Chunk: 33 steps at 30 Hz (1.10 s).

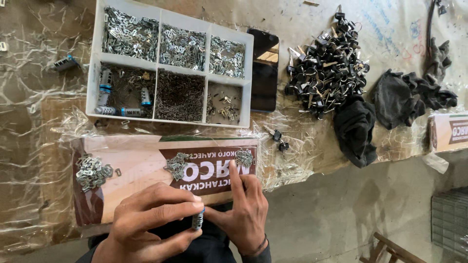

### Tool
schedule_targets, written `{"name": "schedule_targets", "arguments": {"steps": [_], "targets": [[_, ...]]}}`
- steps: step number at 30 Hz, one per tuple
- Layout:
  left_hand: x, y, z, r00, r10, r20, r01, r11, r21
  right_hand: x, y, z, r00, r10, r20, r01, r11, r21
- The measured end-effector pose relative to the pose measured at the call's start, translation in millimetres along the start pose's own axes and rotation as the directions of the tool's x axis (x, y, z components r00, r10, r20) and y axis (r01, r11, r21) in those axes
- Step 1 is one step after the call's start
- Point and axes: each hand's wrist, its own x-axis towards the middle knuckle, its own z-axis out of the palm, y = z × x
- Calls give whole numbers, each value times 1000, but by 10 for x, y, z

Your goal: The person sits at a workbench assembling small metal parts. They pick a cylindrical metal body from a compartment tray, insert a spring and small metal fittings into it by hand, press the parts together, and set the finished assembly on the table, repeating the cycle.

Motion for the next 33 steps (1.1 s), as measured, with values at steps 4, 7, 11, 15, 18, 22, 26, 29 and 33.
{"name": "schedule_targets", "arguments": {"steps": [4,7,11,15,18,22,26,29,33], "targets": [[8,0,-30,998,61,26,-62,997,37,-148,108,42,943,-296,-151,301,954,9],[-16,-24,-25,999,18,31,-18,1000,11,-320,149,146,899,-346,-270,400,899,179],[-62,-23,47,998,-47,41,51,993,-105,-561,30,289,951,93,-295,175,625,760],[-108,24,101,997,-75,32,79,989,-129,-560,-12,321,994,92,-64,33,301,953],[-127,24,65,996,-80,39,86,980,-179,-485,-64,332,977,27,212,-205,-163,965],[-144,20,27,993,-112,34,118,959,-257,-377,-96,247,875,-26,483,-462,-342,819],[-151,48,-6,985,-172,19,172,959,-224,-311,-194,188,980,182,-77,-34,542,839],[-129,53,-42,990,-142,-7,139,975,-176,-263,-221,117,913,-42,-406,285,779,559],[-108,76,-54,996,-80,-50,76,993,-89,-242,-275,65,943,48,-331,251,553,795]]}}
